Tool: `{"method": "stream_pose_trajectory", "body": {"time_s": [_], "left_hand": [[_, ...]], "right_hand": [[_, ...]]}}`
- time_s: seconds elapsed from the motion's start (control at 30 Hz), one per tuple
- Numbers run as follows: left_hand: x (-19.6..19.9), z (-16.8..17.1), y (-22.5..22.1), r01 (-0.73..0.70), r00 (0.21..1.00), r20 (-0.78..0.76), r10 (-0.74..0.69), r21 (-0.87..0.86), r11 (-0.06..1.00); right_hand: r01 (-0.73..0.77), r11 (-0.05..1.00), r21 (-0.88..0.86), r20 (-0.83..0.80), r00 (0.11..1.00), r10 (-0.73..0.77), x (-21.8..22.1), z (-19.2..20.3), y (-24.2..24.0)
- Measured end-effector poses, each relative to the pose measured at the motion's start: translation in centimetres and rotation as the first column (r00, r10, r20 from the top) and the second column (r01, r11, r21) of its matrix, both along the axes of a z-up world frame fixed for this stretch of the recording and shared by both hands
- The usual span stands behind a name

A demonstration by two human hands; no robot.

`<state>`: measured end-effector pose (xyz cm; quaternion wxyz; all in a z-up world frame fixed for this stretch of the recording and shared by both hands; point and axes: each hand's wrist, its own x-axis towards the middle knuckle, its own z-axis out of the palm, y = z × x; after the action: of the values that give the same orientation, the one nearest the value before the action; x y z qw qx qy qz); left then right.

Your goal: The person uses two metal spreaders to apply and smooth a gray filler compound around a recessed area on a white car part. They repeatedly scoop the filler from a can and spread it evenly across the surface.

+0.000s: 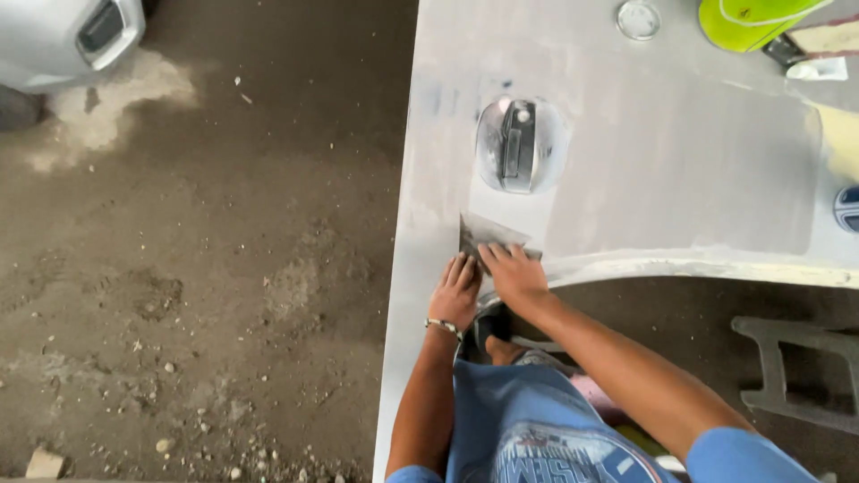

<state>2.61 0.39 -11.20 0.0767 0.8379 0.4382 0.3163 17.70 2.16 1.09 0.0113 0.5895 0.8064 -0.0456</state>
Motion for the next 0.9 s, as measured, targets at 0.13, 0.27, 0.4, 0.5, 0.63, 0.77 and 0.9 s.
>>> {"method": "stream_pose_trajectory", "body": {"time_s": [0.13,0.27,0.4,0.5,0.63,0.77,0.9], "left_hand": [[-0.6,2.3,0.1,0.021,0.999,-0.024,-0.021,-0.036,0.999],[0.1,0.4,0.7,0.011,1.000,0.015,-0.011,-0.014,1.000],[-1.1,2.5,0.8,0.016,0.999,-0.030,-0.017,-0.034,0.999],[0.0,-0.2,0.4,0.043,0.999,0.007,-0.043,-0.049,0.998],[-0.6,0.7,-0.3,0.023,1.000,0.017,-0.022,-0.033,0.999],[-0.1,0.4,0.9,0.031,0.999,-0.014,-0.032,-0.056,0.998],[0.0,-0.3,0.3,0.015,1.000,0.015,-0.015,-0.020,1.000]], "right_hand": [[0.008,0.999,0.040,0.021,1.000,-0.009,-0.3,0.5,-0.7],[0.023,0.997,-0.067,-0.001,1.000,-0.023,-0.4,1.3,0.4],[0.000,1.000,0.028,0.067,0.998,-0.002,-0.5,-0.4,0.4],[-0.037,0.998,-0.050,0.111,0.993,0.042,1.0,-1.7,-1.6],[0.081,0.989,-0.121,0.049,0.996,-0.076,-0.5,-0.9,0.8],[-0.021,1.000,-0.005,0.040,0.999,0.021,0.6,-1.7,0.1],[0.048,0.995,-0.091,-0.005,0.999,-0.048,-1.5,0.8,2.9]]}}
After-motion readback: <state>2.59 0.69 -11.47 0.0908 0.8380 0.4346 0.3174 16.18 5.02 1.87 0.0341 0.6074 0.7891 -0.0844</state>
